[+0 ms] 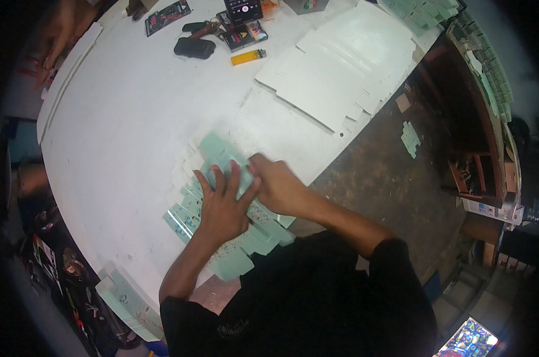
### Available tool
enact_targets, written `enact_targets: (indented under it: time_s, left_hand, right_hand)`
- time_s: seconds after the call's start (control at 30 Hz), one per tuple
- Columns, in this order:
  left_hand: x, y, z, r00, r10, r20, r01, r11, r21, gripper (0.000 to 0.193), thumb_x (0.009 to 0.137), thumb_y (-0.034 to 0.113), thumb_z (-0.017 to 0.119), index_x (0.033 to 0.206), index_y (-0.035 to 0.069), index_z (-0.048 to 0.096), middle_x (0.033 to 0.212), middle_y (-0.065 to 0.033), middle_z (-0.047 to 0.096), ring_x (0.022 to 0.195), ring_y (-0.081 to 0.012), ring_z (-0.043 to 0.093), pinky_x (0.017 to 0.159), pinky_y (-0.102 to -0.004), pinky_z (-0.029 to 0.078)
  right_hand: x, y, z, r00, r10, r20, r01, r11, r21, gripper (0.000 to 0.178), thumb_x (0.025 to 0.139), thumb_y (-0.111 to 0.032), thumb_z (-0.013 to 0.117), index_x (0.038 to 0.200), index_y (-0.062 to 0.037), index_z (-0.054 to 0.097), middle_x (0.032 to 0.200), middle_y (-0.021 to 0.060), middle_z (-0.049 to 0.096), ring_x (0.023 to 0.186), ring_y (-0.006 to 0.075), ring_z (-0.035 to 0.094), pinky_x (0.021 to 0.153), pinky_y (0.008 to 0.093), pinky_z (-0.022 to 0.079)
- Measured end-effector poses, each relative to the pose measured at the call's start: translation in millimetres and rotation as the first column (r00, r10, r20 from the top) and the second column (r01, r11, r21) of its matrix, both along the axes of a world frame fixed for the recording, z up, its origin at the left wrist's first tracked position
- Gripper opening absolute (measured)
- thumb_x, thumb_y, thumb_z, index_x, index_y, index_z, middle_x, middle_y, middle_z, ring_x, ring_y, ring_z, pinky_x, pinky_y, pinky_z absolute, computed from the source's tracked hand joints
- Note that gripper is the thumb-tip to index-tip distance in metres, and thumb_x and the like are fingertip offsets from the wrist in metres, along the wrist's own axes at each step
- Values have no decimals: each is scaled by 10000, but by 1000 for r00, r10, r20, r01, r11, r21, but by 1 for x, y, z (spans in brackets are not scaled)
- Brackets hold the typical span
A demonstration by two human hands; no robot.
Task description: The person repeatedly picks up stacks of light green paper sheets from a white table, aligns them, and places them into a growing pile. The person also handles white paper sheets and cardboard pieces, moving them aside or stacking them on the table.
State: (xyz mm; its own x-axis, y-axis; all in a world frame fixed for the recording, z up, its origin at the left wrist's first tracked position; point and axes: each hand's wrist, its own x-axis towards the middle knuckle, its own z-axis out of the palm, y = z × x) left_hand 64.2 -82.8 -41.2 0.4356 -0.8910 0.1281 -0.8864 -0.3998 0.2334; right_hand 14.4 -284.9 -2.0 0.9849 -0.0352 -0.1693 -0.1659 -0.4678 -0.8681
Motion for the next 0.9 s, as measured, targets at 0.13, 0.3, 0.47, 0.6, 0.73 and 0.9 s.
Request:
enact_targets:
  time_s: [0.13, 0.3, 0.47, 0.6, 0.73, 0.9]
  left_hand:
    - [18, -7, 12, 966, -153, -211, 173, 981, 82, 1059, 617, 273, 881, 1591, 195, 473, 1720, -236, 255, 1588, -510, 179, 1196, -815, 108]
    - [12, -9, 24, 962, -83, -260, 91, 996, 17, 876, 788, 676, 788, 1554, 334, 537, 1705, -191, 319, 1581, -485, 224, 1217, -766, 136]
    - [6, -8, -5, 975, -66, -214, 40, 991, -124, 531, 977, 368, 680, 1497, 291, 605, 1644, -169, 440, 1533, -452, 359, 1230, -706, 211]
    - [4, -9, -3, 947, -20, -320, -41, 982, -182, 537, 930, 220, 686, 1464, 194, 631, 1650, -163, 433, 1540, -443, 353, 1224, -715, 220]
    - [0, -11, 17, 991, -31, -126, 43, 995, 91, 724, 822, 201, 723, 1520, 103, 556, 1702, -171, 336, 1567, -444, 292, 1213, -760, 180]
    - [10, -11, 32, 953, -149, -264, 174, 982, 74, 835, 799, 525, 795, 1554, 281, 535, 1728, -208, 248, 1595, -475, 190, 1211, -790, 98]
  right_hand:
    - [1, -30, -32, 986, -90, 142, 138, 913, -384, 395, 973, -108, 657, 1338, 12, 564, 998, 317, 696, 934, 478, 700, 788, 521, 565]
    - [1, -101, -21, 936, -130, 326, 330, 640, -693, 616, 925, -24, 691, 1509, -87, 507, 1228, 247, 698, 1070, 415, 724, 848, 482, 604]
    - [3, -46, -20, 931, -35, 364, 245, 799, -549, 385, 930, 0, 661, 1315, -14, 663, 971, 232, 722, 756, 346, 731, 665, 445, 562]
    - [8, -37, -17, 932, -41, 360, 250, 792, -557, 284, 1002, -77, 634, 1265, 29, 634, 919, 256, 676, 832, 341, 704, 713, 431, 544]
    - [-6, -9, -12, 1000, 10, -25, -10, 999, 37, 241, 975, -107, 630, 1149, 53, 582, 905, 344, 663, 861, 531, 673, 716, 564, 525]
    - [22, -82, -28, 885, -61, 462, 374, 685, -625, 487, 942, -83, 661, 1411, -2, 558, 900, 276, 702, 889, 419, 721, 759, 493, 565]
